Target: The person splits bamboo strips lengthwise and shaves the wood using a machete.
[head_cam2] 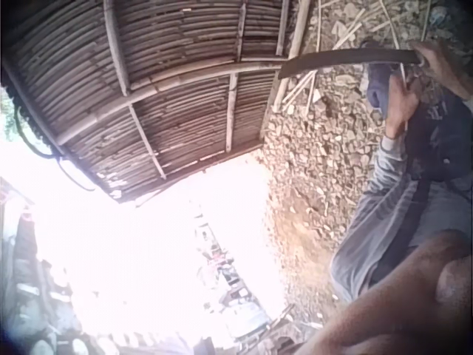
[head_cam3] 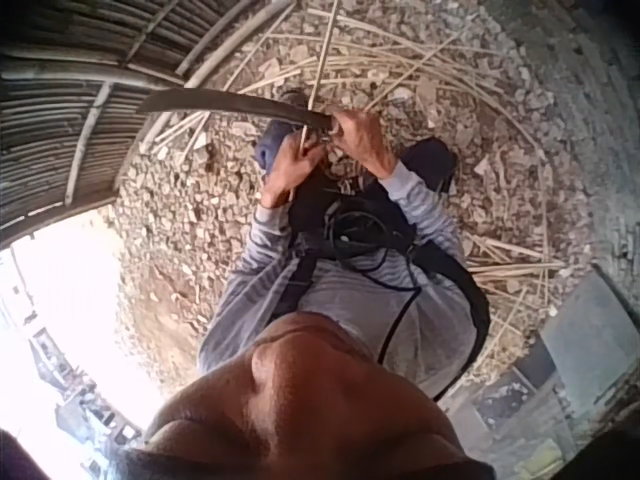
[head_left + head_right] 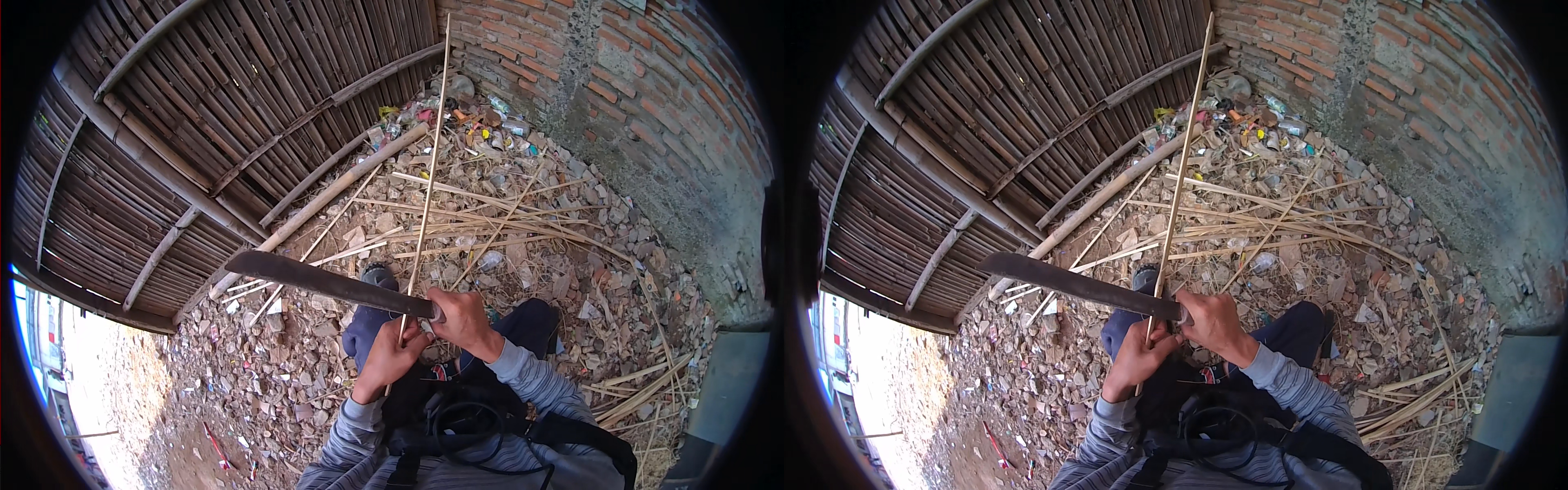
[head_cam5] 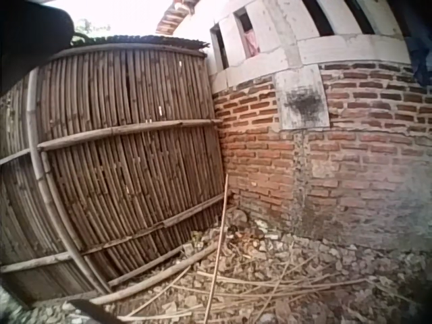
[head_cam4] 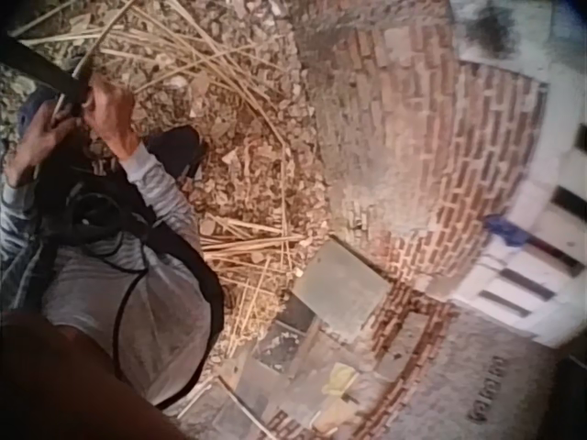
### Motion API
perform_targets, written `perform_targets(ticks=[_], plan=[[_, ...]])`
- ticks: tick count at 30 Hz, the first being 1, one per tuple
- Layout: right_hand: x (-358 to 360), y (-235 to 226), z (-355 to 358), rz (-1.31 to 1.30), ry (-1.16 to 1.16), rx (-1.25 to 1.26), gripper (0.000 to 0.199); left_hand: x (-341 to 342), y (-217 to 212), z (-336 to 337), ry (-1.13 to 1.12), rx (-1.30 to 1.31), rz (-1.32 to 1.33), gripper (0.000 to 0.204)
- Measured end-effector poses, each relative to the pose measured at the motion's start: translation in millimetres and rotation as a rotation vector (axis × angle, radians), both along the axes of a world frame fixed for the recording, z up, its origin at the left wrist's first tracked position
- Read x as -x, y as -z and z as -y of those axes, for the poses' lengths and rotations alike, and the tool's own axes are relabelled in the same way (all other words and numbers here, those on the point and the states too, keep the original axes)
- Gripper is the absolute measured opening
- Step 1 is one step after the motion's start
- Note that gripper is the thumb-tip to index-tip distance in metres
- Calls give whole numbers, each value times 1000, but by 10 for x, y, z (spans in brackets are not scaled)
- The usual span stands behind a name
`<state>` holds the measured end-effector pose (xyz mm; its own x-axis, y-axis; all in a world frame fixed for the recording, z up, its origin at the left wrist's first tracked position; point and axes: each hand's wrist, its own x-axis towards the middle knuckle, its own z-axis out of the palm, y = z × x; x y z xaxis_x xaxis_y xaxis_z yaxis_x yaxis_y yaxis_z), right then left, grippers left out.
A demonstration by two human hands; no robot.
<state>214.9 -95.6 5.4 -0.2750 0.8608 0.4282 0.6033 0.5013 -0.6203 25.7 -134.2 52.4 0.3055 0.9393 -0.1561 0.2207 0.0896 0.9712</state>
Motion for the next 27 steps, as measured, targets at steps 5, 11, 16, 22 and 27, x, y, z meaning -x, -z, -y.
perform_targets(ticks=[5, 11, 16, 22, 27], plan=[[-65, -22, -112, -21, 20, -42, 36, 22, 84, 27, -12, -56, -45, 48], [-41, 69, -156, -71, 125, 45, 33, 0, 12, 18, -14, -13, -41, 46], [-104, -15, -124, 44, -28, -98, 37, -3, 11, 28, -22, -114, -68, 44], [-324, -12, -548, -105, 245, -6, 32, -16, 58, 113, -32, -130, -174, 41], [-220, -108, -277, 78, 111, -34, 23, -114, -91, 112, -103, -143, -215, 39]])
